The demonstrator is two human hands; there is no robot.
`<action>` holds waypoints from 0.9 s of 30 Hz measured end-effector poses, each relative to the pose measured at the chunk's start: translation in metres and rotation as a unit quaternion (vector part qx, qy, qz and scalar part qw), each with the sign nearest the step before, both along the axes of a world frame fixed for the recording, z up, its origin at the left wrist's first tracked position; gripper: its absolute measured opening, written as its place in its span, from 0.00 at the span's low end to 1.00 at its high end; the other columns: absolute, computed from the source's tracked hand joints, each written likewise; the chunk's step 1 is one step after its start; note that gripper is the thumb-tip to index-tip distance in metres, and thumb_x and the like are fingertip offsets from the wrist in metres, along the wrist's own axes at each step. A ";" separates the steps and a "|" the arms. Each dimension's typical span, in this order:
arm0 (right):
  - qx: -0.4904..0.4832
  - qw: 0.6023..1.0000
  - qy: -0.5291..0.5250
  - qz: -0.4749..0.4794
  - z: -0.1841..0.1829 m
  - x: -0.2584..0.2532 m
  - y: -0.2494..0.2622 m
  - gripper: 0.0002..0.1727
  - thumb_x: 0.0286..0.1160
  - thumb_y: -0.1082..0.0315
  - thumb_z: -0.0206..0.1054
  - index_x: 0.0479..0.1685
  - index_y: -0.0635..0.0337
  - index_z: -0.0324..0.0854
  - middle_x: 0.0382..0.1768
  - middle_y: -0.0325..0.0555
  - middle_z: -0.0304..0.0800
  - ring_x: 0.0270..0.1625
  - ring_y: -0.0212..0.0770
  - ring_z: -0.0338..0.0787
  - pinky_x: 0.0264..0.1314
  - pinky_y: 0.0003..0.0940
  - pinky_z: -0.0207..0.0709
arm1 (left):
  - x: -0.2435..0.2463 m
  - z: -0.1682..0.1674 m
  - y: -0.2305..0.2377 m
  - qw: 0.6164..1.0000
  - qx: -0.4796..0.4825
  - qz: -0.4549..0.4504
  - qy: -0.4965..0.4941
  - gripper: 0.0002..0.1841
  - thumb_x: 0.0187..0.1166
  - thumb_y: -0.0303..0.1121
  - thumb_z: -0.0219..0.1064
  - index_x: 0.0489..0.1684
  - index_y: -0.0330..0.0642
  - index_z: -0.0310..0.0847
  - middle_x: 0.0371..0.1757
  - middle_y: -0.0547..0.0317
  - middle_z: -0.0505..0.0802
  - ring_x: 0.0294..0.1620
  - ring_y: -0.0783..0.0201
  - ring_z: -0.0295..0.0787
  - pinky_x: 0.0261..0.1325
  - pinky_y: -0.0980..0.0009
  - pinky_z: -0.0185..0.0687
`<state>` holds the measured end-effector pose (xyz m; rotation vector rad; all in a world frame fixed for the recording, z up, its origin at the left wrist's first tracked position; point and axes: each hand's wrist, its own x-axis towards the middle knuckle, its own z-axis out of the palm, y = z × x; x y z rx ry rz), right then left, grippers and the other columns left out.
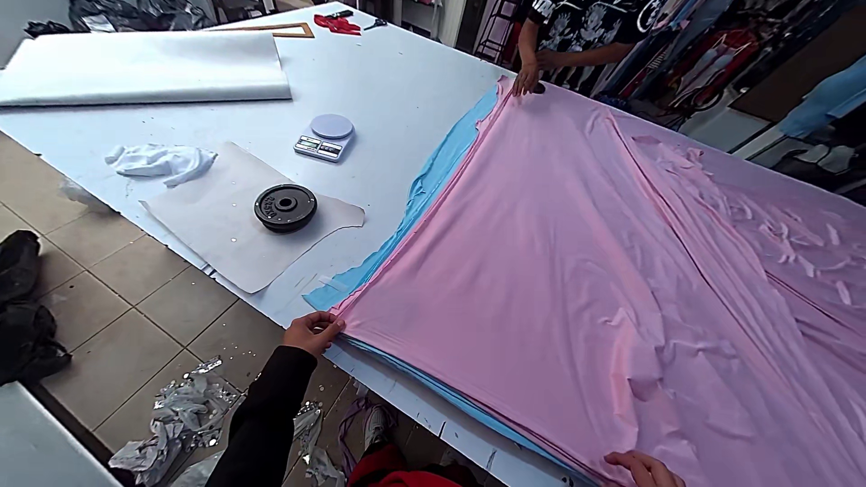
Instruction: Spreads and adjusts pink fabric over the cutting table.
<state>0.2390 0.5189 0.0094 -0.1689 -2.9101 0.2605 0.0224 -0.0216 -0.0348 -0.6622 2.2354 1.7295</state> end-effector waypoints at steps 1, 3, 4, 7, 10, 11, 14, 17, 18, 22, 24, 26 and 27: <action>-0.021 0.999 0.010 0.022 0.008 -0.007 -0.015 0.16 0.60 0.61 0.69 0.47 0.57 0.91 0.51 0.59 0.88 0.56 0.62 0.85 0.59 0.58 0.73 | 0.001 0.000 0.000 1.000 0.000 0.002 0.006 0.10 0.77 0.32 0.77 0.46 0.36 0.88 0.36 0.53 0.94 0.26 0.65 0.89 0.32 0.69 0.87; -0.085 0.993 0.019 0.084 0.015 -0.027 -0.058 0.15 0.65 0.62 0.69 0.47 0.60 0.90 0.46 0.54 0.91 0.50 0.55 0.89 0.55 0.54 0.79 | 0.002 0.000 0.000 1.000 0.000 0.007 0.025 0.09 0.76 0.31 0.78 0.44 0.36 0.88 0.36 0.53 0.94 0.26 0.65 0.89 0.33 0.69 0.87; -0.124 0.985 0.009 0.116 0.015 -0.039 -0.083 0.14 0.69 0.62 0.69 0.49 0.59 0.90 0.41 0.48 0.92 0.44 0.47 0.91 0.49 0.47 0.84 | 0.002 0.001 0.000 0.999 0.000 0.007 0.034 0.08 0.76 0.31 0.78 0.43 0.36 0.88 0.36 0.53 0.94 0.26 0.65 0.89 0.33 0.69 0.87; -0.249 0.935 -0.071 0.242 0.005 -0.085 -0.169 0.14 0.75 0.63 0.67 0.53 0.56 0.90 0.25 0.38 0.89 0.23 0.34 0.87 0.26 0.36 0.85 | 0.001 0.006 0.000 0.999 0.009 0.007 0.049 0.07 0.75 0.29 0.78 0.41 0.36 0.88 0.36 0.53 0.95 0.29 0.65 0.91 0.36 0.68 0.89; -0.246 0.884 -0.232 0.321 0.007 -0.130 -0.249 0.22 0.82 0.56 0.62 0.70 0.52 0.84 0.24 0.41 0.87 0.24 0.42 0.86 0.32 0.47 0.83 | -0.002 0.014 0.003 0.999 0.022 0.004 0.041 0.07 0.75 0.29 0.77 0.40 0.35 0.87 0.35 0.53 0.95 0.31 0.63 0.94 0.39 0.65 0.92; -0.228 0.874 -0.283 0.324 0.007 -0.144 -0.270 0.25 0.84 0.54 0.59 0.76 0.51 0.80 0.26 0.44 0.88 0.28 0.46 0.87 0.37 0.51 0.83 | -0.003 0.015 0.003 0.999 0.029 0.006 0.043 0.07 0.75 0.28 0.77 0.40 0.35 0.87 0.34 0.53 0.95 0.31 0.63 0.94 0.39 0.65 0.93; -0.178 0.866 -0.350 0.310 0.002 -0.169 -0.318 0.31 0.88 0.52 0.54 0.90 0.47 0.65 0.33 0.49 0.91 0.39 0.53 0.91 0.50 0.57 0.83 | -0.006 0.018 0.006 0.998 0.041 0.008 0.051 0.07 0.75 0.29 0.78 0.40 0.36 0.87 0.31 0.54 0.96 0.29 0.63 0.95 0.38 0.65 0.94; -0.135 0.869 -0.378 0.290 0.003 -0.176 -0.344 0.35 0.91 0.50 0.49 0.96 0.42 0.50 0.35 0.51 0.91 0.43 0.55 0.92 0.53 0.57 0.83 | -0.008 0.023 0.008 0.997 0.043 0.023 0.067 0.07 0.73 0.29 0.79 0.39 0.38 0.87 0.28 0.55 0.95 0.27 0.63 0.94 0.35 0.64 0.94; -0.121 0.871 -0.384 0.281 0.004 -0.176 -0.349 0.36 0.91 0.49 0.47 0.97 0.42 0.46 0.34 0.51 0.91 0.43 0.55 0.92 0.53 0.57 0.83 | -0.008 0.024 0.008 0.996 0.043 0.025 0.075 0.07 0.73 0.29 0.79 0.38 0.38 0.87 0.28 0.55 0.95 0.26 0.62 0.94 0.34 0.64 0.94; -0.090 0.895 -0.376 0.221 0.007 -0.183 -0.362 0.36 0.93 0.45 0.43 0.95 0.53 0.49 0.35 0.53 0.92 0.46 0.57 0.94 0.56 0.57 0.83 | -0.009 0.024 0.008 0.995 0.040 0.020 0.092 0.09 0.73 0.28 0.79 0.44 0.39 0.85 0.28 0.56 0.95 0.25 0.62 0.93 0.33 0.65 0.92; -0.092 0.908 -0.365 0.185 0.008 -0.191 -0.365 0.34 0.93 0.44 0.40 0.89 0.57 0.60 0.39 0.53 0.93 0.49 0.57 0.94 0.59 0.56 0.83 | -0.009 0.022 0.007 0.994 0.028 0.014 0.106 0.11 0.73 0.28 0.79 0.46 0.41 0.84 0.28 0.58 0.96 0.25 0.63 0.93 0.33 0.64 0.92; -0.093 0.917 -0.356 0.156 0.012 -0.199 -0.367 0.31 0.95 0.45 0.38 0.80 0.56 0.69 0.40 0.53 0.93 0.51 0.55 0.94 0.58 0.55 0.84 | -0.007 0.019 0.006 0.991 0.005 -0.002 0.132 0.10 0.74 0.30 0.78 0.45 0.44 0.84 0.28 0.61 0.96 0.25 0.64 0.93 0.33 0.65 0.92; -0.092 0.918 -0.360 0.141 0.013 -0.203 -0.368 0.30 0.95 0.46 0.37 0.76 0.56 0.73 0.42 0.53 0.93 0.52 0.55 0.95 0.58 0.55 0.84 | -0.007 0.018 0.006 0.989 -0.004 -0.011 0.149 0.08 0.74 0.29 0.78 0.44 0.45 0.84 0.28 0.62 0.96 0.26 0.65 0.94 0.33 0.66 0.92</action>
